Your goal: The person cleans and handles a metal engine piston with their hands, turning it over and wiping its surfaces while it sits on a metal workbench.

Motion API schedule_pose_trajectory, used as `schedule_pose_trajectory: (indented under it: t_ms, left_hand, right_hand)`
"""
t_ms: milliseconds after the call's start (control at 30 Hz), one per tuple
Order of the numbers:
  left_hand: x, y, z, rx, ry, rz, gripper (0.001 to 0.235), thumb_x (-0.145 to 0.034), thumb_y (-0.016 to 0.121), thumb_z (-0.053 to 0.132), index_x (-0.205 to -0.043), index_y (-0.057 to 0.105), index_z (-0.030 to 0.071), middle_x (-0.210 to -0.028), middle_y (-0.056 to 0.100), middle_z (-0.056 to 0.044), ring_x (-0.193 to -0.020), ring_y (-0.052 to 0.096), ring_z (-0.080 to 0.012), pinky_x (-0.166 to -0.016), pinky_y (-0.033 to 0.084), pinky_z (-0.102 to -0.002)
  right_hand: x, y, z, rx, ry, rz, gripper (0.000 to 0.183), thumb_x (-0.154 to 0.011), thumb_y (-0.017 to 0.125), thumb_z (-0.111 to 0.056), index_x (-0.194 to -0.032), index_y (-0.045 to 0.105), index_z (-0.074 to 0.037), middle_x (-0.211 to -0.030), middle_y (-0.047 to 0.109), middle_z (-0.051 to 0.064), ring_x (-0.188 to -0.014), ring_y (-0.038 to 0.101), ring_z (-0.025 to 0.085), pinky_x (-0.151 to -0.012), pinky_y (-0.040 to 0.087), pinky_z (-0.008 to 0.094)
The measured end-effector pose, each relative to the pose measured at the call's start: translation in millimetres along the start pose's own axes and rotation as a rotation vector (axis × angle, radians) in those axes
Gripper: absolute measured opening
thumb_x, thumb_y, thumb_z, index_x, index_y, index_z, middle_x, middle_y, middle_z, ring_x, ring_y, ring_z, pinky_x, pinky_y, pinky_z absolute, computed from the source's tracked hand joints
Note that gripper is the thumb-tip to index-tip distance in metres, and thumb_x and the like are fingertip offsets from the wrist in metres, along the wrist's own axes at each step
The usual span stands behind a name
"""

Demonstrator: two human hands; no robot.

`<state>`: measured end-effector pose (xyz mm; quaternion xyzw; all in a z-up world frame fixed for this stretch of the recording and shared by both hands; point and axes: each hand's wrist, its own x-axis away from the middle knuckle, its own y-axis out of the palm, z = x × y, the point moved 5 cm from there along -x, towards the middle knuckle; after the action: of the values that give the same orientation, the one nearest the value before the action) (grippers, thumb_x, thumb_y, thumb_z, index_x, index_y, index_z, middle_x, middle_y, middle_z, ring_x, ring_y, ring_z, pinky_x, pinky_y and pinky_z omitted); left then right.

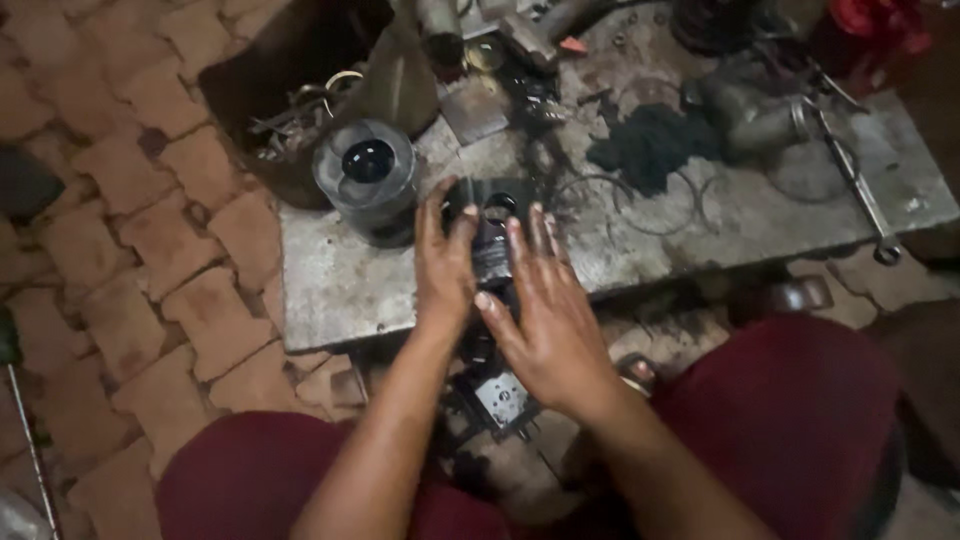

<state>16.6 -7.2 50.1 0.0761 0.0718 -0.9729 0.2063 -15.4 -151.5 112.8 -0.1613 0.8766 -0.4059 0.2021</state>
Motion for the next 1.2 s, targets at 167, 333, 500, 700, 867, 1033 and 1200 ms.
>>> schedule_pose_trajectory:
  t_ms: [167,333,500,700,867,1033,1200]
  left_hand:
    - [4,5,9,-0.087,0.108,-0.017,0.044,-0.103,0.06,0.023,-0.142,0.054,0.003,-0.141,0.058,-0.021,-0.134,0.056,-0.0359,-0.115,0.041,-0.041]
    - [4,2,8,-0.039,0.158,-0.008,0.044,-0.104,0.057,0.021,-0.142,0.051,0.001,-0.142,0.057,-0.021,-0.135,0.055,-0.0361,-0.116,0.04,-0.041]
    - [3,2,1,-0.069,0.136,0.001,0.047,-0.103,0.056,0.025,-0.143,0.052,-0.001,-0.144,0.056,-0.022,-0.137,0.054,-0.0359,-0.116,0.039,-0.04]
    - [-1,5,13,-0.061,0.124,-0.027,0.05,-0.103,0.058,0.026,-0.144,0.051,0.0,-0.144,0.055,-0.023,-0.137,0.052,-0.0363,-0.116,0.038,-0.04]
    - [-1,2,13,-0.018,0.022,-0.03,0.05,-0.099,0.061,0.027,-0.142,0.054,0.002,-0.139,0.057,-0.021,-0.131,0.056,-0.0336,-0.113,0.04,-0.039]
    - [-5,3,11,-0.03,-0.023,-0.032,0.051,-0.097,0.064,0.028,-0.141,0.056,0.003,-0.137,0.06,-0.019,-0.128,0.059,-0.0314,-0.11,0.044,-0.038]
    - [-5,3,12,-0.047,0.02,-0.046,0.053,-0.098,0.065,0.028,-0.143,0.055,0.002,-0.139,0.059,-0.019,-0.13,0.058,-0.0311,-0.111,0.043,-0.037]
  right_hand:
    - [-45,-1,36,-0.225,0.167,-0.06,0.084,-0.106,0.043,-0.053,-0.159,0.016,0.006,-0.167,0.013,0.032,-0.159,0.012,0.042,-0.128,0.016,0.047]
    - [-44,4,35,-0.174,0.133,-0.106,0.085,-0.105,0.04,-0.053,-0.162,0.013,0.003,-0.17,0.003,0.03,-0.159,0.004,0.042,-0.126,0.011,0.048]
    - [8,18,32,-0.147,0.068,-0.03,0.079,-0.106,0.045,-0.05,-0.162,0.022,0.0,-0.17,0.01,0.028,-0.159,0.013,0.043,-0.126,0.017,0.046]
    - [-44,22,107,-0.535,0.379,0.203,0.065,-0.102,0.047,-0.048,-0.153,0.048,-0.007,-0.158,0.049,0.019,-0.149,0.043,0.033,-0.122,0.031,0.039]
    - [-67,-7,141,-0.708,0.553,0.319,0.065,-0.102,0.049,-0.05,-0.149,0.051,-0.005,-0.157,0.051,0.014,-0.147,0.046,0.026,-0.12,0.031,0.036]
    - [-61,-62,131,-0.84,0.527,0.345,0.065,-0.098,0.049,-0.051,-0.148,0.054,-0.009,-0.154,0.055,0.014,-0.142,0.05,0.029,-0.117,0.036,0.04]
    - [-48,-79,119,-0.375,0.504,0.151,0.064,-0.098,0.057,-0.046,-0.153,0.047,-0.015,-0.149,0.056,0.016,-0.135,0.053,0.027,-0.11,0.041,0.04]
